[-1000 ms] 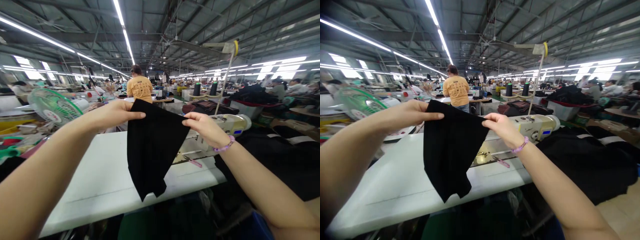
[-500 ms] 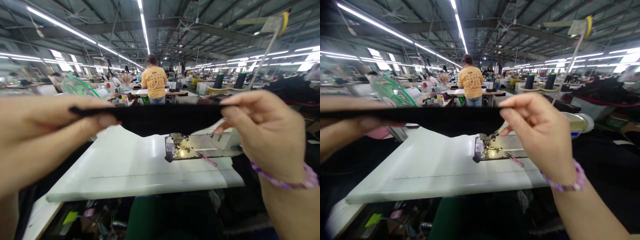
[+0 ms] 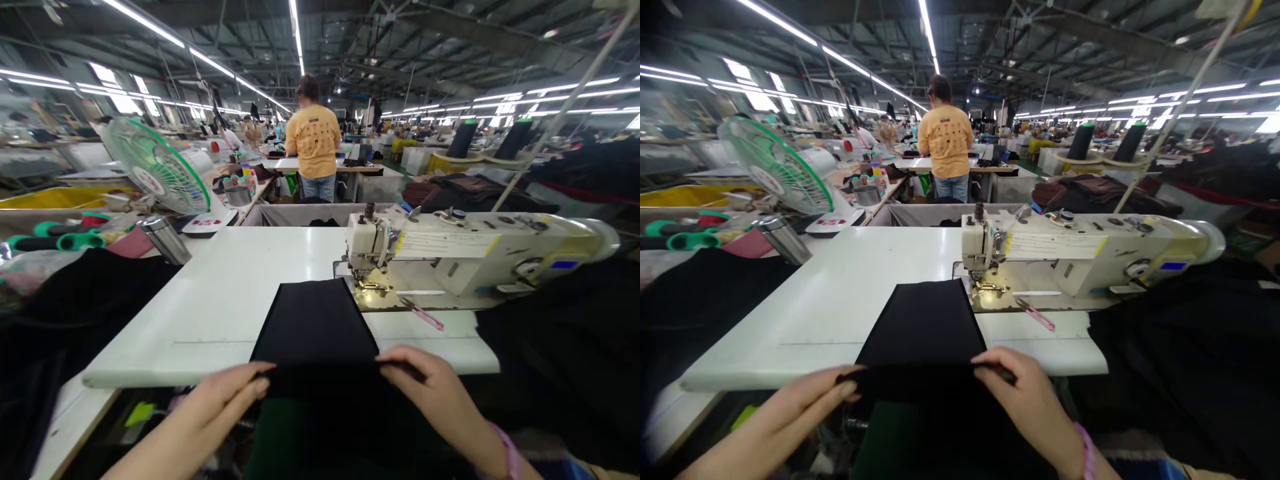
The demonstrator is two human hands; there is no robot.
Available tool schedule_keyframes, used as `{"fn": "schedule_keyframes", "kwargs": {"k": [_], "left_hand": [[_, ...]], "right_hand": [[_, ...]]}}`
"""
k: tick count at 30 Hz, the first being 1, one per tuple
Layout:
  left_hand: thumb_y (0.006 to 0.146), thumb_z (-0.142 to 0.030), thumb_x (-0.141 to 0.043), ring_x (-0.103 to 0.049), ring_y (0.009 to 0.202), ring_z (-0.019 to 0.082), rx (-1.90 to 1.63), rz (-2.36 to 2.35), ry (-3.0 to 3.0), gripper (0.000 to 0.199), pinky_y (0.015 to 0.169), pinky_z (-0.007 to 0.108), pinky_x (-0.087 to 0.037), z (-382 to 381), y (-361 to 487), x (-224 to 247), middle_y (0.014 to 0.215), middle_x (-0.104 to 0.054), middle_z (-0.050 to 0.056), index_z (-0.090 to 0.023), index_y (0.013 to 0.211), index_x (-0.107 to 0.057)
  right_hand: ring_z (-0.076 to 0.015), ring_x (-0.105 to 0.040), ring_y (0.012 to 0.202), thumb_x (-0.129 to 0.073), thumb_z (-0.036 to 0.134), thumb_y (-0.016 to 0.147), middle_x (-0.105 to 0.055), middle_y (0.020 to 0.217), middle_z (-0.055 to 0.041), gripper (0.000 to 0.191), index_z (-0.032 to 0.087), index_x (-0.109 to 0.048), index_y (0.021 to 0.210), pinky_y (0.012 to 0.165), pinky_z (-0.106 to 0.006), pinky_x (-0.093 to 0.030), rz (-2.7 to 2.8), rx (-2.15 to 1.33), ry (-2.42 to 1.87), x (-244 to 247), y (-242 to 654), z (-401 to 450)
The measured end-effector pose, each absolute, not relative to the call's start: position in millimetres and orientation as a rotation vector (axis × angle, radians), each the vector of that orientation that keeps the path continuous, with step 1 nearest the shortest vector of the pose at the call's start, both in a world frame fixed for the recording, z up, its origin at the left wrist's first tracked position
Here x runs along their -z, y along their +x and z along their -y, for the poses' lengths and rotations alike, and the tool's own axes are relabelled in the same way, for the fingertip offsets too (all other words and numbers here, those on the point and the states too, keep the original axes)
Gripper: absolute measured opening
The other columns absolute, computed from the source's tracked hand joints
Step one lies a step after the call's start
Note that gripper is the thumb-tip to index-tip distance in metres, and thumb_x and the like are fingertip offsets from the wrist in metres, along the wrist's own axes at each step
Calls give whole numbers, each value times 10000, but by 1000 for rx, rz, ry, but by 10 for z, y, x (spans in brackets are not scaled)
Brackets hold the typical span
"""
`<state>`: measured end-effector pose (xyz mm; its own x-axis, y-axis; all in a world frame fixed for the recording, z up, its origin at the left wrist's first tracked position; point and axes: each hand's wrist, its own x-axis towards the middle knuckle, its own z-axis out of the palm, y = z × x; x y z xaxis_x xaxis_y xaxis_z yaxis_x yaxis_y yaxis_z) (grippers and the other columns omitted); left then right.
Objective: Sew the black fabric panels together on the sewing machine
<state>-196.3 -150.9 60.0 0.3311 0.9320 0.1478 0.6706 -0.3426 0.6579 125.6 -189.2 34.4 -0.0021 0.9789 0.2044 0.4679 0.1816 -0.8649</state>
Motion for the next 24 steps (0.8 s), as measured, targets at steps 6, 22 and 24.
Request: {"fn": "schedule_keyframes", "kwargs": {"k": [6,22,24], "left_hand": [[928,-438,-409,-636,749,243,-419,-1795,2235,353,721,330,-493,364,-1674,-527,766,-659,49,-225,691,-562],[871,-299,-476,-611,819,179,-881,-1481,1975,96,795,315,-526,107,-1634,-143,865,-615,28,-215,878,-521],[827,-362,-587,-634,917,187,-1030,-1341,1780,162,850,313,-523,250,-1670,-221,999,-654,50,-208,859,-551]], "right_hand": [[-209,-643,674,-606,364,859,-709,733,-34,217,183,-725,854,652,-300,-498,1476,-629,-1550,-114,1010,740],[-307,-594,1139,-601,446,838,-666,1173,-145,256,210,-597,738,1015,-466,-431,1238,-722,-1425,244,949,504],[-287,-648,1044,-596,488,849,-707,1086,-125,292,202,-621,798,937,-430,-489,1207,-810,-1371,166,1000,616]]}}
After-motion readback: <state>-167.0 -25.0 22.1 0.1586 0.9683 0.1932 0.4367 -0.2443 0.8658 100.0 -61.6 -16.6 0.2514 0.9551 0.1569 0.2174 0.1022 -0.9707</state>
